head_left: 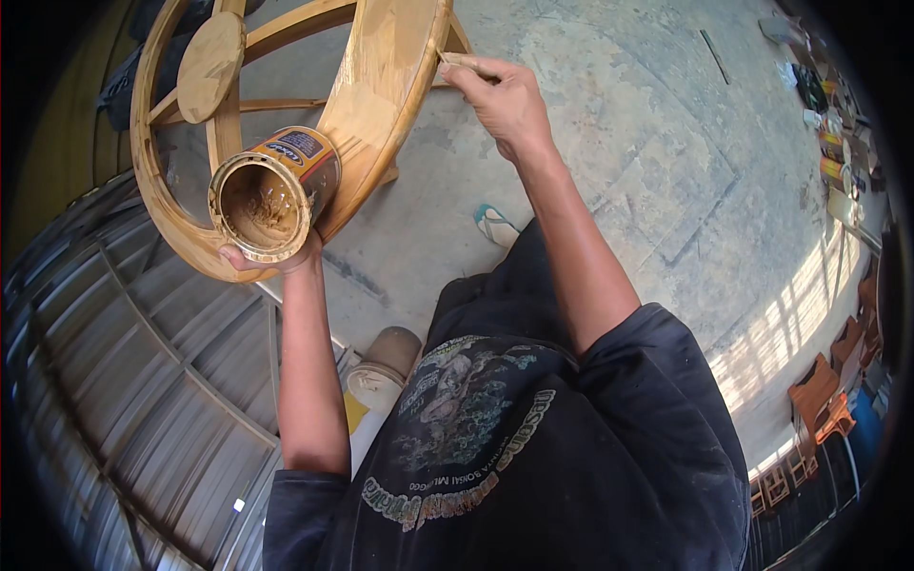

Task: Apply a wood stain or protective finish to a circular wooden table frame using a cloth or sponge.

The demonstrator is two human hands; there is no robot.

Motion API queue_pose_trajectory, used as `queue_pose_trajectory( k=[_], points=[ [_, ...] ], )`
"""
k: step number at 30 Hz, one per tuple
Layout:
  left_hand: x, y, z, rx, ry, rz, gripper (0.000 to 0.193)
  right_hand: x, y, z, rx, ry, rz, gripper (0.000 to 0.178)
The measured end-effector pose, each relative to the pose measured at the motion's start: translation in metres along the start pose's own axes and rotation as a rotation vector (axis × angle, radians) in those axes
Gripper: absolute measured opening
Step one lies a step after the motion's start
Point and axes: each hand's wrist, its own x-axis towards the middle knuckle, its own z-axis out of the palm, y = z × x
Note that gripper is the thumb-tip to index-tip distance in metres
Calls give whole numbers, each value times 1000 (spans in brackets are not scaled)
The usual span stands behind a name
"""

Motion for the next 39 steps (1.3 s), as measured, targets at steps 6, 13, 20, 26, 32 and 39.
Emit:
queue_pose_trajectory(
  k=[6, 13, 20, 26, 32, 39],
  points=[
    [-1, 10, 24, -44, -7, -19, 96, -47, 3, 9, -323, 117, -230, 34],
    [-24, 29, 69, 71, 49, -65, 99, -26, -32, -74, -446, -194, -175, 33],
    [-16, 12, 154, 96, 131, -40, 94, 91, -70, -150, -370, -25, -313, 35],
    [25, -29, 203, 119, 324, -101, 95, 226, -83, -162, -429, -72, -655, 37],
    [62, -52, 218, 159, 313, -112, 96, 300, -84, -161, -447, -211, -757, 40],
    [77, -67, 222, 169, 301, -121, 93, 314, -91, -165, -435, -151, -737, 40]
  ],
)
